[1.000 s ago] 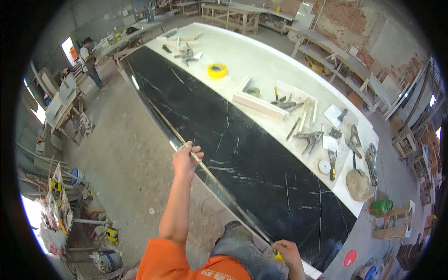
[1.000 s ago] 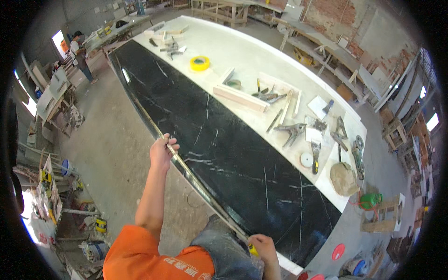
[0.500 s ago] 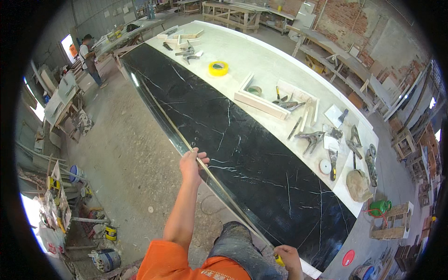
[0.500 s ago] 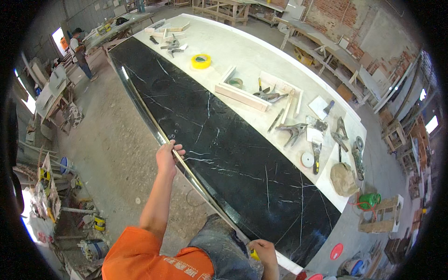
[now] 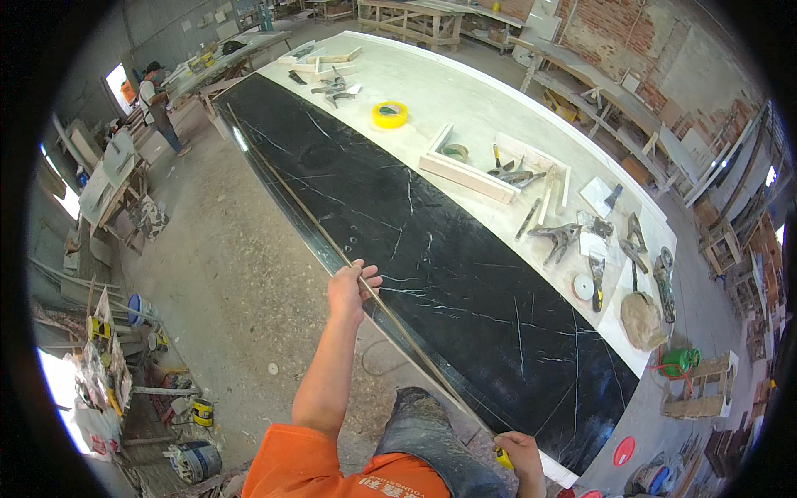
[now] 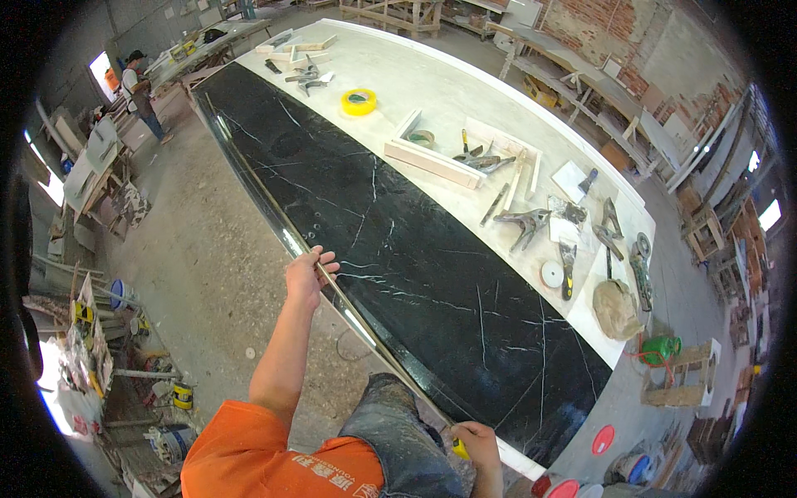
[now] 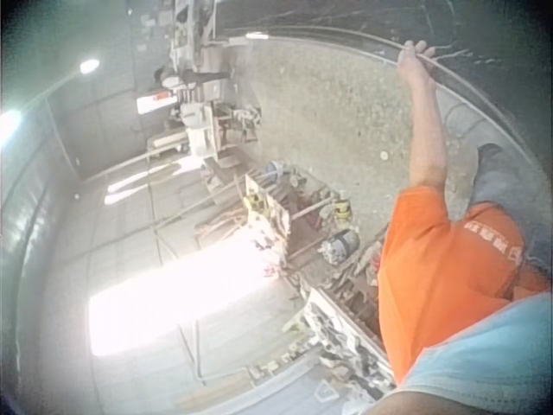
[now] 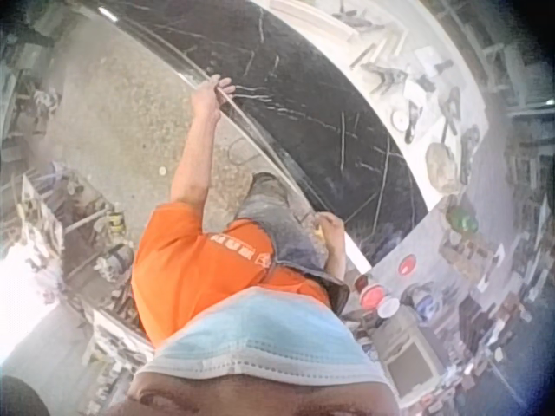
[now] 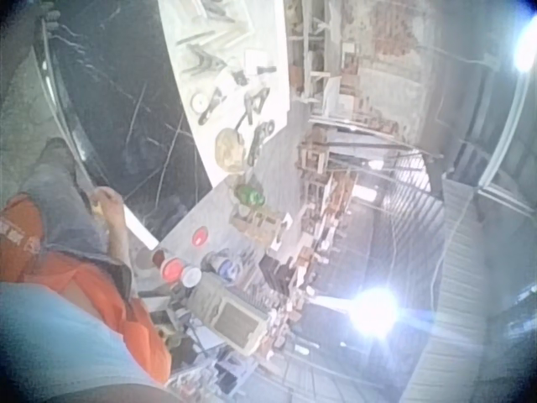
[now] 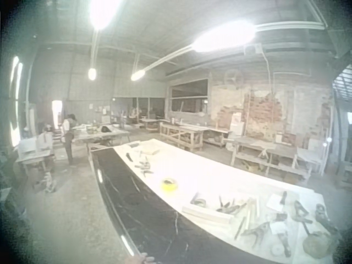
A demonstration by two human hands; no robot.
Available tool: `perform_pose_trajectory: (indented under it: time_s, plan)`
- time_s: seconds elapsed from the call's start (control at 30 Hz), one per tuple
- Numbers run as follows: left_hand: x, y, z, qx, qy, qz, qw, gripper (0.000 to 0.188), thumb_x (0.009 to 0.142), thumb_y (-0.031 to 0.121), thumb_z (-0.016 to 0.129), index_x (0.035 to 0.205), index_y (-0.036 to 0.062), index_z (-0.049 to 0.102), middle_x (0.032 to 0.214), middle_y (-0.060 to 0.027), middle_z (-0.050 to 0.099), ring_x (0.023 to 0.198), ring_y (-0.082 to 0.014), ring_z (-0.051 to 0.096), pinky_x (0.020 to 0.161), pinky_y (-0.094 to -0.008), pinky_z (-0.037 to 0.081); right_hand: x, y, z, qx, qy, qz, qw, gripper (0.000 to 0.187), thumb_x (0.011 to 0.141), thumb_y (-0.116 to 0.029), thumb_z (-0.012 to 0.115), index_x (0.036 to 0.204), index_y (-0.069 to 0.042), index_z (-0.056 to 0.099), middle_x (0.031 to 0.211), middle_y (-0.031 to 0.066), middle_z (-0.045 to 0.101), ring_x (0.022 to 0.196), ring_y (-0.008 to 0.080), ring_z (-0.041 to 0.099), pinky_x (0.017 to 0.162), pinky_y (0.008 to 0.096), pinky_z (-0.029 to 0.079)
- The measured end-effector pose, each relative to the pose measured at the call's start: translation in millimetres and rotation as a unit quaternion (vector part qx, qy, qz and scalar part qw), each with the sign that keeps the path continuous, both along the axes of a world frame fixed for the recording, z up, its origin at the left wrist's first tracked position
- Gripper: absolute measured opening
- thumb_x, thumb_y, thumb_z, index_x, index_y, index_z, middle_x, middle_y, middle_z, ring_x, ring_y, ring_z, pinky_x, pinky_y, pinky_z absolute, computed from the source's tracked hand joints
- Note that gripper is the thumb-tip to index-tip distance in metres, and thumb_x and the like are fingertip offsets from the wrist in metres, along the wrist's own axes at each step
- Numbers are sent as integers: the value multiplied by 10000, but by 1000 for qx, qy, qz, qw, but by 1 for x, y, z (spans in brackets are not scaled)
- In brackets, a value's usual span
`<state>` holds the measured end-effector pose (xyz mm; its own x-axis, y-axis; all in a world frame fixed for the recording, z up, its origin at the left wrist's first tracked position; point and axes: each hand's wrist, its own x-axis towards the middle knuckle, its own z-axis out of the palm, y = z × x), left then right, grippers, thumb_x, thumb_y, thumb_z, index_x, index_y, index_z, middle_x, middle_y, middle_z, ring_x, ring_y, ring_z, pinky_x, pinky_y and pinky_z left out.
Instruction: The person grinds the edges of a black marble slab with an angle grinder, then wipes the surface with a cloth. They measure the slab with a tape measure, consult a document on a clipboard, and apply yellow tape along the edges. The person repeats measuring and taping steps while handling the slab and tools.
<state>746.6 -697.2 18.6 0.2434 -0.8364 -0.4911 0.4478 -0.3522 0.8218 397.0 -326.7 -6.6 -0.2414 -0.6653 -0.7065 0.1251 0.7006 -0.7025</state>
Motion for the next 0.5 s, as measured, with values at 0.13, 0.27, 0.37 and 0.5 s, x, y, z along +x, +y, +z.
perform_pose_trajectory:
  time_s: [0.13,0.27,0.37,0.5]
  plan:
    - [-7,6,-8,6,19,-12,1000,319,1038,185,516,1291,2,580,1087,-160,741,827,-238,738,680,-354,584,-5,16,6,6,8,-7,1000,121,899,-107,740,922,7,776,809,25,730,737,107,648,680,259,498]
    - [-26,12,-18,11,49,-37,998,285,1034,195,533,1243,9,592,1058,-149,740,830,-241,735,679,-356,582,-14,36,13,-12,50,-4,999,133,893,-119,745,903,10,777,805,38,734,749,105,652,685,265,508]
    - [-40,21,-27,-15,67,-91,993,314,1032,236,568,1250,12,602,1049,-150,734,855,-265,727,715,-362,583,-30,55,15,18,59,-10,998,179,901,-162,762,925,14,781,820,48,737,745,112,654,670,283,526]
    - [-86,54,-19,2,38,-139,990,430,1018,274,611,1351,3,591,1160,-156,709,942,-273,717,734,-363,581,-46,82,36,5,98,-22,995,232,938,-249,739,912,-22,779,801,33,726,720,99,641,660,278,519]
